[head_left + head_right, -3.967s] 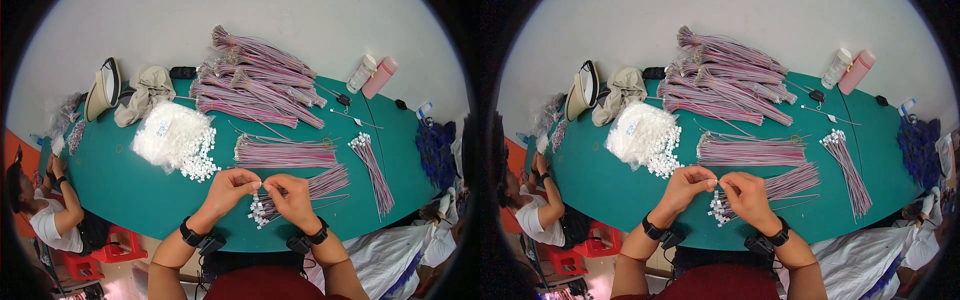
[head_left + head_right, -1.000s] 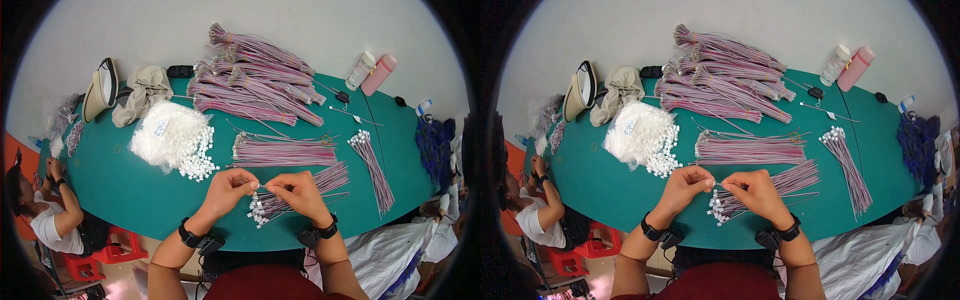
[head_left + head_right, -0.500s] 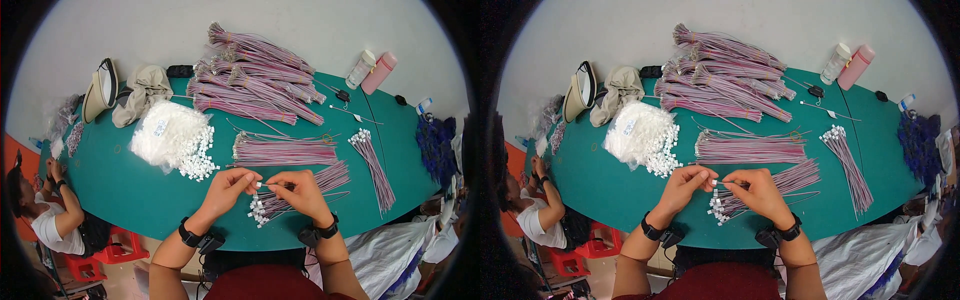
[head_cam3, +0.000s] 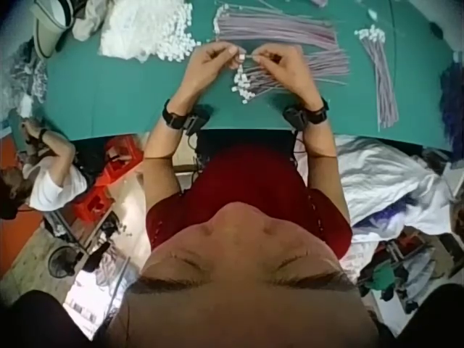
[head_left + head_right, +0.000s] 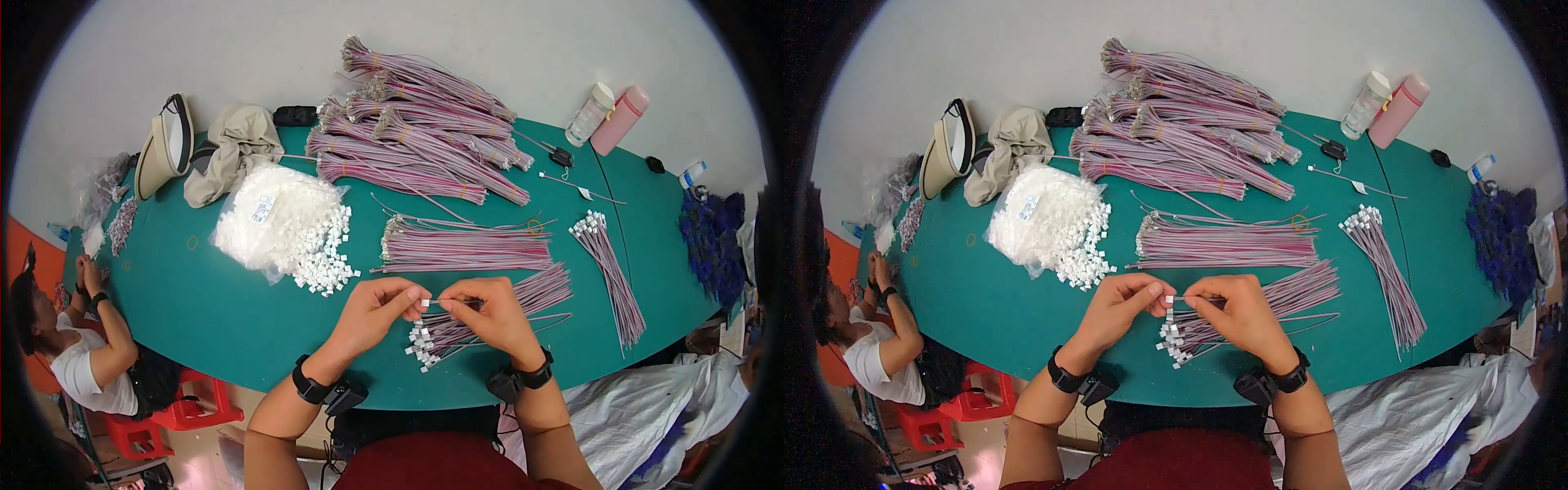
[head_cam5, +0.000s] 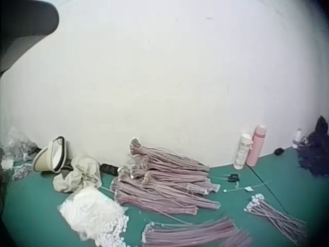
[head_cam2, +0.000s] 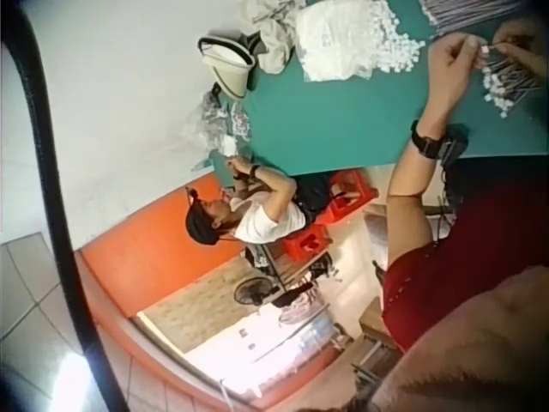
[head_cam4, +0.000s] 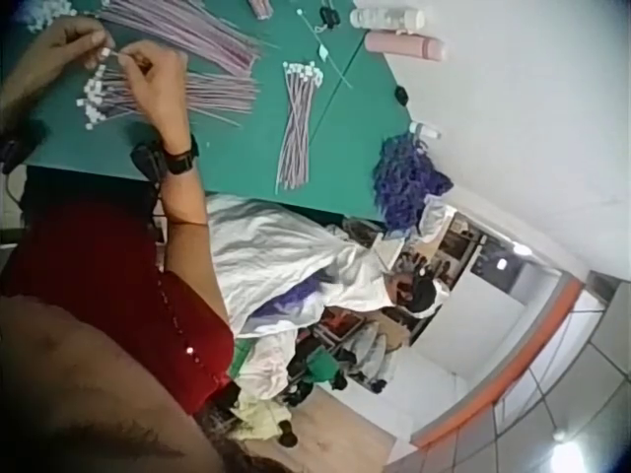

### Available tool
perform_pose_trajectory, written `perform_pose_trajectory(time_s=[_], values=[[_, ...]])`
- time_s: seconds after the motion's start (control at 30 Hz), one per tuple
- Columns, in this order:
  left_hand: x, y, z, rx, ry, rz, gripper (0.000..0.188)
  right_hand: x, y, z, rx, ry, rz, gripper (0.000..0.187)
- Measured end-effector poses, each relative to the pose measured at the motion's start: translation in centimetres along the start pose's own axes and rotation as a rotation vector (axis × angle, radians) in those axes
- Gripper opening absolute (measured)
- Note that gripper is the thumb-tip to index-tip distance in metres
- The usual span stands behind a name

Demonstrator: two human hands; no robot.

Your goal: The person assembles electronic components by hand, picking up a wire and a connector, fitting the connector onto the end of the wire, and placing the completed assembly onto the table.

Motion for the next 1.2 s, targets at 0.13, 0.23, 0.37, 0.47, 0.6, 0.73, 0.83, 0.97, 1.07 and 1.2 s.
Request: perform_pose_trajectory(time_s=[0.13, 0.23, 0.37, 0.47, 0.6, 0.73, 0.83, 0.97, 1.07, 1.2], values=[[0.2, 0.0, 0.2, -0.022, -0.023, 0.038, 0.019, -0.1, 0.0, -0.1, 0.016, -0.004, -0.018, 0.009], [0.4, 0.0, -0.2, -0.264, -0.085, -0.046, 0.013, -0.2, -0.3, 0.1, 0.127, -0.099, -0.023, 0.01], [0.3, 0.7, 0.6, -0.523, 0.027, -0.144, 0.011, -0.6, -0.5, 0.3, 0.384, -0.281, 0.093, 0.013], [0.2, -0.7, 1.8, -0.669, 0.176, 0.04, 0.012, -1.0, -0.3, 0.5, 0.486, -0.291, 0.311, 0.014], [0.4, -3.8, 3.7, -0.978, 0.362, 0.299, 0.016, -1.9, 0.3, 1.8, 0.614, -0.214, 0.394, 0.017], [0.4, -4.9, 3.8, -1.187, 0.395, 0.367, 0.018, -2.2, 0.5, 2.6, 0.681, -0.199, 0.365, 0.016], [0.4, -5.0, 3.8, -1.245, 0.352, 0.359, 0.019, -2.3, 0.7, 2.8, 0.662, -0.207, 0.32, 0.013], [0.3, -5.1, 3.7, -1.29, 0.322, 0.349, 0.02, -2.6, 0.6, 2.6, 0.613, -0.268, 0.326, 0.012], [0.3, -5.0, 3.9, -1.333, 0.364, 0.355, 0.02, -2.4, 0.1, 2.3, 0.587, -0.299, 0.345, 0.012], [-0.2, -4.5, 4.1, -0.775, 0.2, 0.406, 0.017, -2.5, 0.3, 1.8, 0.623, -0.292, 0.312, 0.011]])
Point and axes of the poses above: each hand's wrist, its own x-axis away from the middle knuckle, its own y-axis out of the palm, z = x × y, the point moved 3 cm from there along -x, towards the middle knuckle, and after that the axes turned 14 degrees about x, right-handed, at the moved point
